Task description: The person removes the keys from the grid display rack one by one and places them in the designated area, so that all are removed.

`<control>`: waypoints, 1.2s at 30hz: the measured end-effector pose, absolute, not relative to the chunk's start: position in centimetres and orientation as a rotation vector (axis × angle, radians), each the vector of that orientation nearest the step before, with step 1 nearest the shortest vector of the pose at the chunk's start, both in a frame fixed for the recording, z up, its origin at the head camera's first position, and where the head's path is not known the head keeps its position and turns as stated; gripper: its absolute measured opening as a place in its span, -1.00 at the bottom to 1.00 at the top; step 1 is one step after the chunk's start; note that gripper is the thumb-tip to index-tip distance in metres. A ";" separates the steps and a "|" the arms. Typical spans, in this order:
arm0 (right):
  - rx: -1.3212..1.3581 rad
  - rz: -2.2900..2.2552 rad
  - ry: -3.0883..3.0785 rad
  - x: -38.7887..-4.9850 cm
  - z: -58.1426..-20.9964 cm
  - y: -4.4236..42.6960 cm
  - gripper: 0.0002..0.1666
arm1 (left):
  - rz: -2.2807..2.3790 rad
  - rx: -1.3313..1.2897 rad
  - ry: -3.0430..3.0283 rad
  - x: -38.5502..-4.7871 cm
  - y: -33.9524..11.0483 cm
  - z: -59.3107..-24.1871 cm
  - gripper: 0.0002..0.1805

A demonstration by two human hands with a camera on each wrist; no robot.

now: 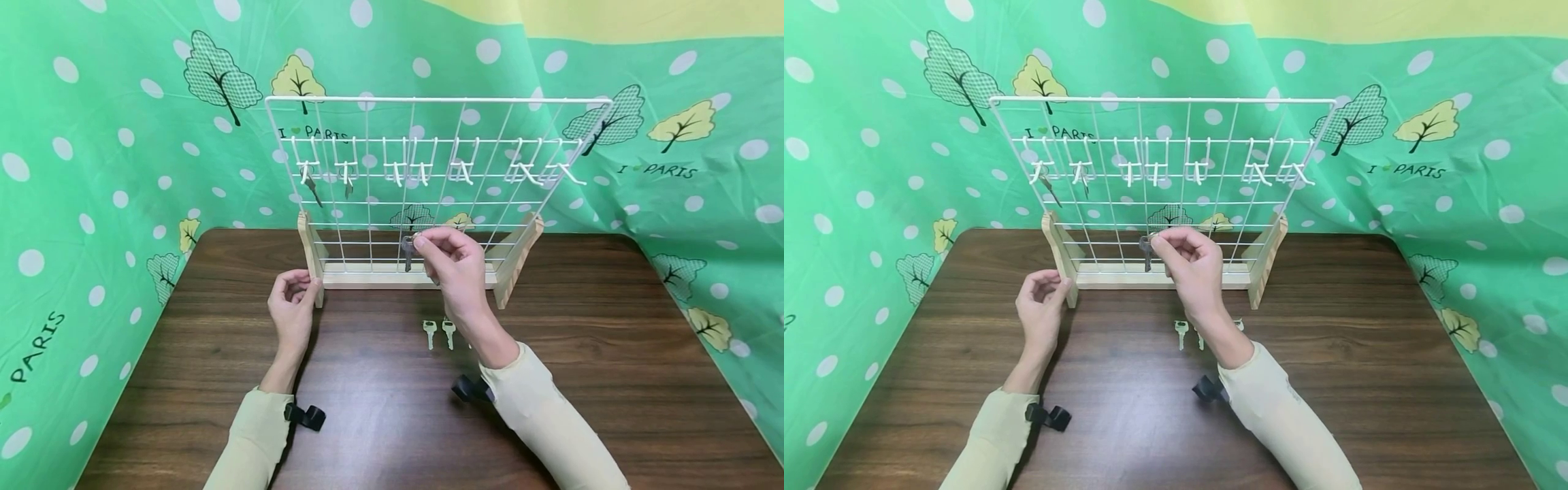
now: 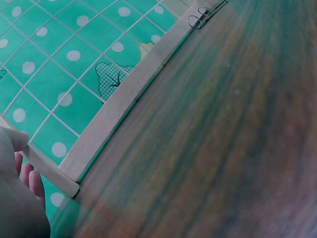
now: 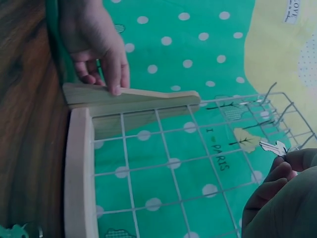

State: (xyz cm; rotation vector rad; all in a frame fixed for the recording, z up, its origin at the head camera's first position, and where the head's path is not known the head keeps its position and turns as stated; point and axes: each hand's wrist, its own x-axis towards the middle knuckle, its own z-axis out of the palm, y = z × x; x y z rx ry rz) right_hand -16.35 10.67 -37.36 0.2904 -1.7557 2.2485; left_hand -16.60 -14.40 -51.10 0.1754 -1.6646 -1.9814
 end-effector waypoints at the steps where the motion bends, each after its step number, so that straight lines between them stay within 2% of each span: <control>1: 0.280 2.249 -1.765 -16.3 -37.5 10.8 -0.60 | -1.981 0.176 -1.666 -16.6 -14.4 -51.1 -0.69; 11: 0.194 2.239 -1.874 -15.8 -39.3 11.6 -0.71 | -1.979 0.175 -1.665 -16.6 -14.5 -51.1 -0.69; 17: 0.163 2.230 -1.935 -15.4 -40.4 12.2 -0.97 | -1.981 0.188 -1.665 -16.6 -14.5 -51.1 -0.69; 36: -0.001 2.248 -2.099 -14.2 -44.6 14.1 -0.93 | -1.980 0.183 -1.666 -16.7 -14.3 -51.2 -0.70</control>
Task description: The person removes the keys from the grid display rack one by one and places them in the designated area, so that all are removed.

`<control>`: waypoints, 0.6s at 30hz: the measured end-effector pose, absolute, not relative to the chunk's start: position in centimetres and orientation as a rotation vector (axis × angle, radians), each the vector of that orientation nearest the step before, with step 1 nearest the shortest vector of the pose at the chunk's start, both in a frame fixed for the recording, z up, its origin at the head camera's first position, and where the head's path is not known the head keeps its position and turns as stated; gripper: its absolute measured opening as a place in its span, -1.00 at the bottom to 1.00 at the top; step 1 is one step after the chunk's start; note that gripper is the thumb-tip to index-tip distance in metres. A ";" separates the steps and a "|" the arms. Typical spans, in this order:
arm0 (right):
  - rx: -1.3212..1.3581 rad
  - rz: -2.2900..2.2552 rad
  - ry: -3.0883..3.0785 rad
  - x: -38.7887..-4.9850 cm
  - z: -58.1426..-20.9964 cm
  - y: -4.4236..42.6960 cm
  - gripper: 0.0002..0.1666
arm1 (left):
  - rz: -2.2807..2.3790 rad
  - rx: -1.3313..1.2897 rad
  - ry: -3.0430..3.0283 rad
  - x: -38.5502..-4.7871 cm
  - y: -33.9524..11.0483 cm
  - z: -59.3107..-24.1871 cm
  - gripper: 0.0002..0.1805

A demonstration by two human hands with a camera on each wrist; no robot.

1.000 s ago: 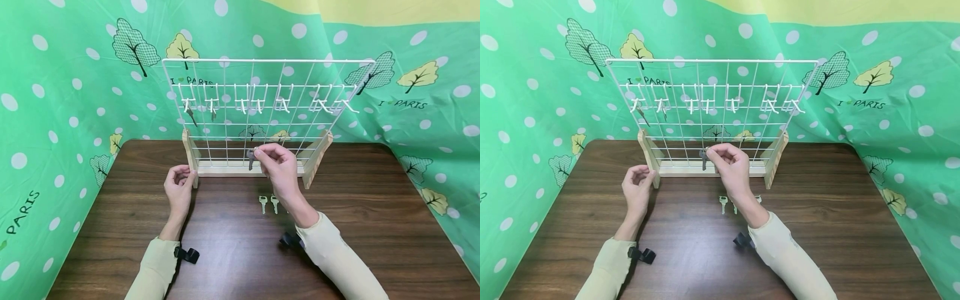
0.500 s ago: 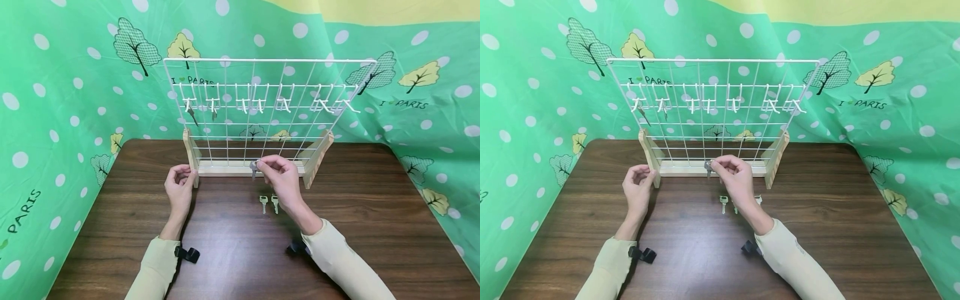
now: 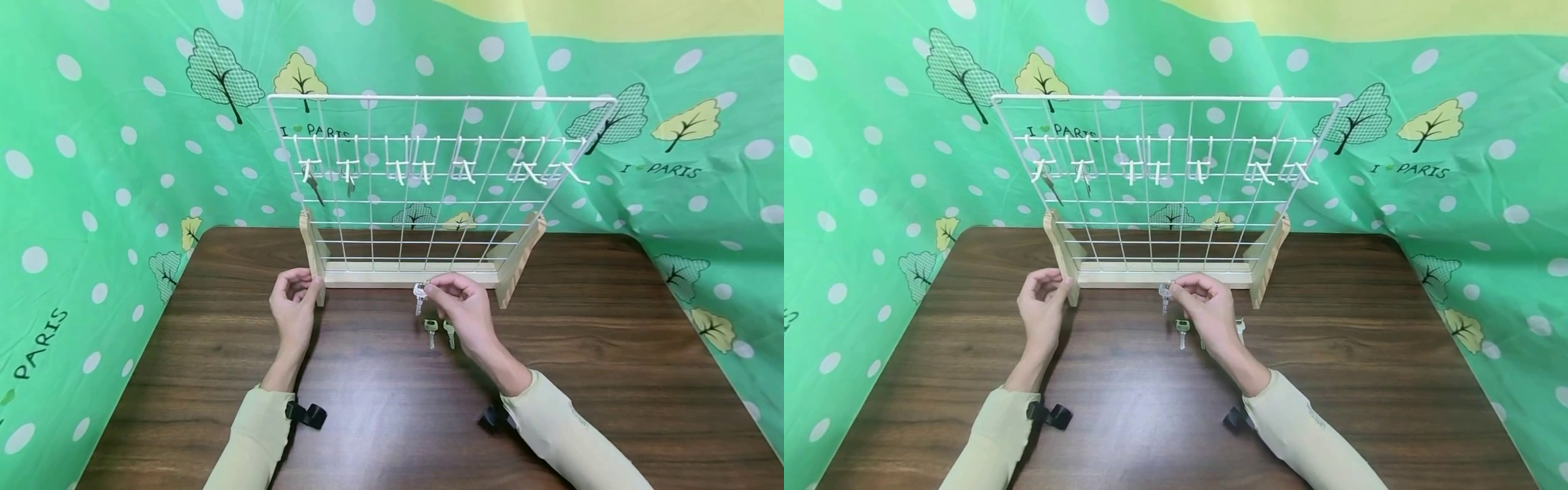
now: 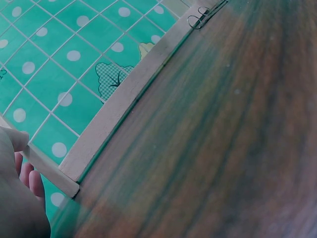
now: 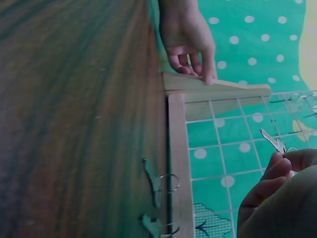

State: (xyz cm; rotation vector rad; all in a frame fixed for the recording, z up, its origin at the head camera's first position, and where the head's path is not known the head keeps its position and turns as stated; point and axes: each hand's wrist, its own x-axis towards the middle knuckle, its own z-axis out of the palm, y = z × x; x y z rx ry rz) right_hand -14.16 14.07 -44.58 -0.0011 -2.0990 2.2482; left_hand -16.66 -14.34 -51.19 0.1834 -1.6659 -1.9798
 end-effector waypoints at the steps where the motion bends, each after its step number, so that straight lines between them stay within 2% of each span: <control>1: -0.004 2.251 -2.107 -14.1 -44.7 14.1 -0.90 | -1.979 0.185 -1.666 -16.7 -14.3 -51.2 -0.70; 8: 0.024 2.272 -2.217 -13.9 -45.4 14.6 -0.78 | -1.979 0.185 -1.667 -16.7 -14.3 -51.2 -0.70; 18: 0.082 2.200 -2.370 -14.1 -46.0 15.2 -0.97 | -1.980 0.183 -1.662 -16.7 -14.4 -51.3 -0.69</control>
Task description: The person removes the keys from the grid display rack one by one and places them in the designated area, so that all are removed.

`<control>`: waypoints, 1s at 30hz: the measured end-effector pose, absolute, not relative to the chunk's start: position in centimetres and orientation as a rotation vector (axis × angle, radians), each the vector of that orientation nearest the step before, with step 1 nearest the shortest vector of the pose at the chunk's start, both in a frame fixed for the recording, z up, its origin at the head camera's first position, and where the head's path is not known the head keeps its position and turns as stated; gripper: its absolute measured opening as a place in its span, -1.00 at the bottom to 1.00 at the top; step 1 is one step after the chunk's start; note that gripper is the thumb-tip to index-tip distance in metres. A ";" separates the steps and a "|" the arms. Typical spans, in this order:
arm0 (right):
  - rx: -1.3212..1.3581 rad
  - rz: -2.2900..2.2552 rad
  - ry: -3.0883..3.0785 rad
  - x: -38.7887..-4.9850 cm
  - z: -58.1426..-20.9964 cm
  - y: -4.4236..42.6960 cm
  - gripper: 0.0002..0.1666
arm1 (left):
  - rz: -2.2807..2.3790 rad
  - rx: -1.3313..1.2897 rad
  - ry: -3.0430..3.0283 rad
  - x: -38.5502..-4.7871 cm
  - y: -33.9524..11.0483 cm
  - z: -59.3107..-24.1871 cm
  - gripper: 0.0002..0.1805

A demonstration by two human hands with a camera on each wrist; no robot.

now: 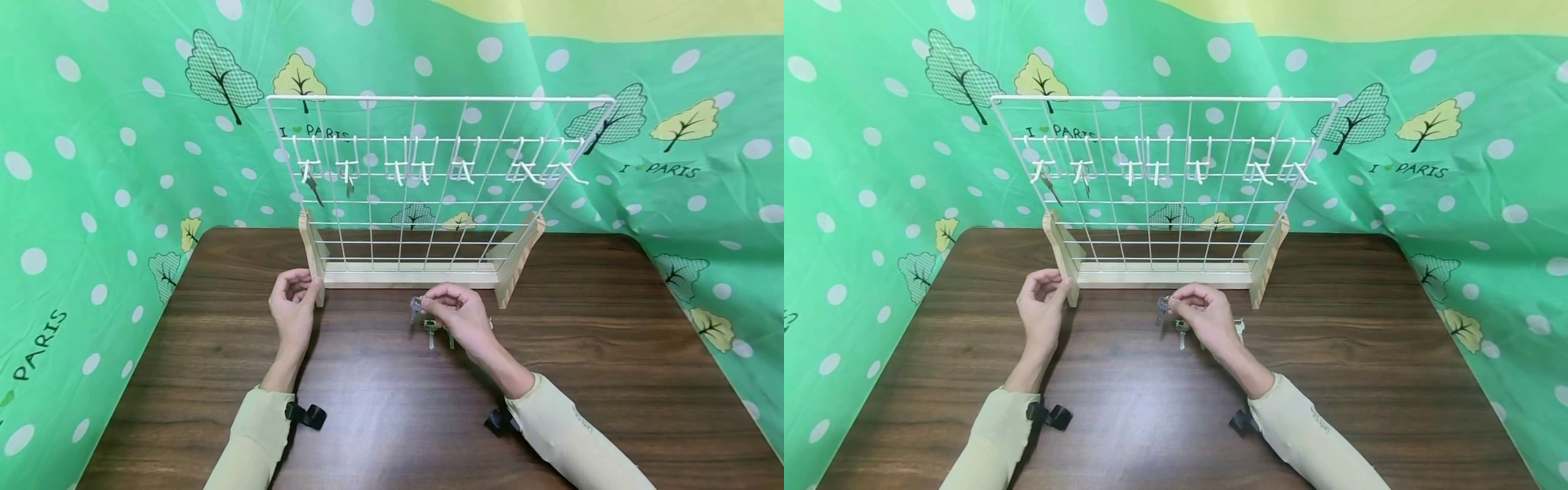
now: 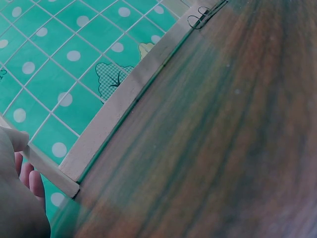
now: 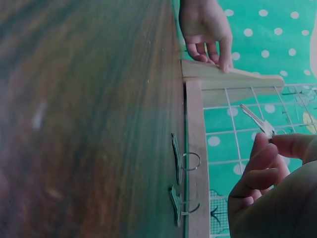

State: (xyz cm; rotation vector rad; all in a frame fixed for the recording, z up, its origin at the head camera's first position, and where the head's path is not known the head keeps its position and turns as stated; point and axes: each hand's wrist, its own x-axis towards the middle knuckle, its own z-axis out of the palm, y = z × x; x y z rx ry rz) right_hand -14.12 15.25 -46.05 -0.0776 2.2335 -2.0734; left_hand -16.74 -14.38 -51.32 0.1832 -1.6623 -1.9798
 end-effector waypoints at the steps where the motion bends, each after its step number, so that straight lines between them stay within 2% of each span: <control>1: -0.091 -2.055 2.244 -14.2 -46.1 15.3 -0.97 | -1.981 0.183 -1.661 -16.7 -14.4 -51.3 -0.69; 7: -0.166 -1.925 2.359 -14.4 -46.2 15.8 -0.88 | -1.985 0.183 -1.662 -16.7 -14.4 -51.3 -0.69; 14: -0.190 -1.782 2.544 -14.5 -46.4 15.8 -0.97 | -1.985 0.176 -1.657 -16.7 -14.4 -51.3 -0.69; 30: -0.252 -1.556 2.771 -14.3 -47.1 15.5 -0.98 | -1.982 0.178 -1.660 -16.7 -14.4 -51.3 -0.68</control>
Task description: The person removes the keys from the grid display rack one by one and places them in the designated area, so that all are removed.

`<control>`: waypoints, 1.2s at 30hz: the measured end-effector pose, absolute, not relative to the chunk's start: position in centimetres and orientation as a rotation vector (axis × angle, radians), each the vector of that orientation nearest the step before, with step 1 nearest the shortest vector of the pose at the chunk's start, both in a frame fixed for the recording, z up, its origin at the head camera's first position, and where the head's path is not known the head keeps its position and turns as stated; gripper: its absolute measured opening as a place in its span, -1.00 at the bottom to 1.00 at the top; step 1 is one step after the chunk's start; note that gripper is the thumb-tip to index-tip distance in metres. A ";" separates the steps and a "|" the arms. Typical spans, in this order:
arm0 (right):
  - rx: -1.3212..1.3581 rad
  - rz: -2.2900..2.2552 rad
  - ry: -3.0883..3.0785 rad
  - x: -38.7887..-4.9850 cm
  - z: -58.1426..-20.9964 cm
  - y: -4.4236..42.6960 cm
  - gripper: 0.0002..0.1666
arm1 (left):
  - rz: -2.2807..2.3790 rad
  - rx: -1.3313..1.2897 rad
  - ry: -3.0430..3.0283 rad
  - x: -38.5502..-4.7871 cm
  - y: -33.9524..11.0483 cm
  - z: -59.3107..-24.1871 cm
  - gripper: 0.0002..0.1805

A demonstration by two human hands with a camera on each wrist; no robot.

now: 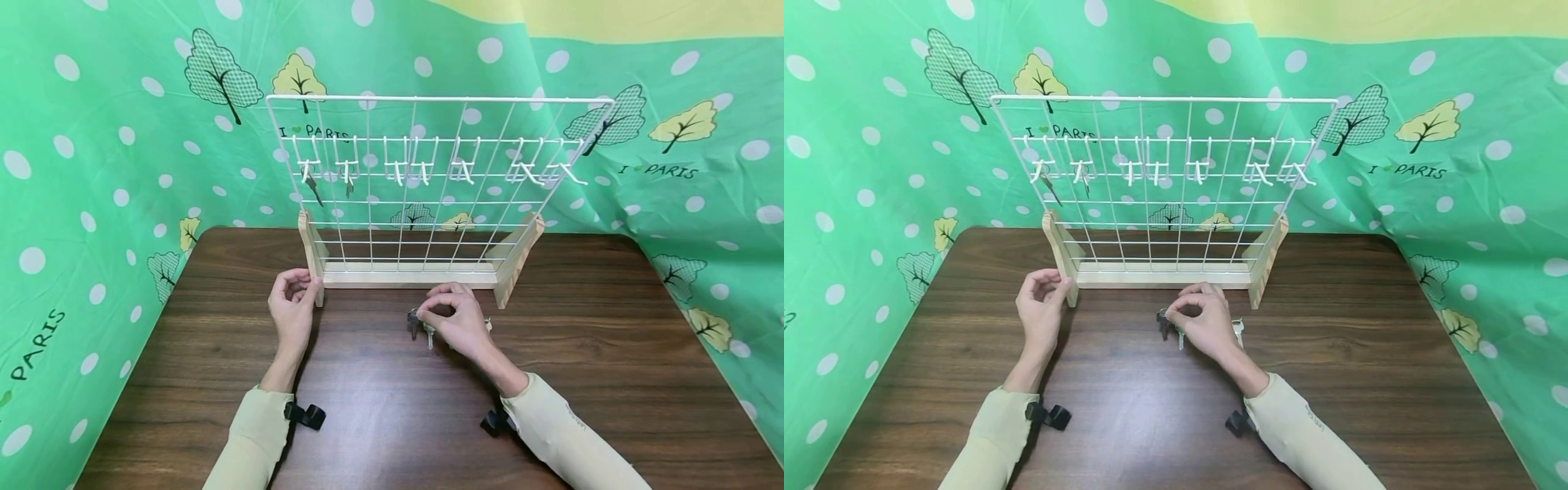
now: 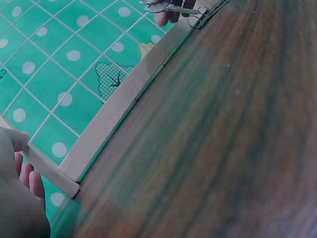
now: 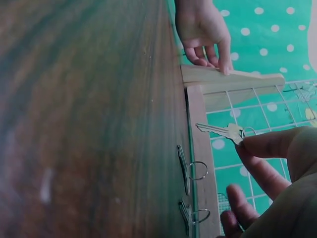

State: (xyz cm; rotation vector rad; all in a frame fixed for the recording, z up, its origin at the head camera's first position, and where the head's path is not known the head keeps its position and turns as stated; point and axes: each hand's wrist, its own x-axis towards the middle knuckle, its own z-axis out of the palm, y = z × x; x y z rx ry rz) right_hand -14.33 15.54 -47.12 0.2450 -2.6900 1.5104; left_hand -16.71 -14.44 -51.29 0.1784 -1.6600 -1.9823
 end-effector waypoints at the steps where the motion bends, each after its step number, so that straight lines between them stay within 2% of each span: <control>1: 0.235 1.508 -2.692 -14.2 -47.1 15.5 -0.98 | -1.983 0.179 -1.660 -16.7 -14.5 -51.3 -0.68; 12: 0.311 1.706 -2.663 -12.9 -47.1 15.1 -0.93 | -1.984 0.179 -1.663 -16.8 -14.4 -51.2 -0.69; 22: 0.266 1.815 -2.729 -12.1 -47.5 15.2 -0.96 | -1.980 0.181 -1.662 -16.7 -14.4 -51.2 -0.68; 32: 0.231 1.631 -2.821 -12.3 -48.2 15.3 -0.97 | -1.973 0.173 -1.667 -16.7 -14.4 -51.3 -0.68; 36: 0.233 1.477 -2.839 -12.2 -48.2 15.0 -0.88 | -1.972 0.173 -1.666 -16.7 -14.5 -51.3 -0.68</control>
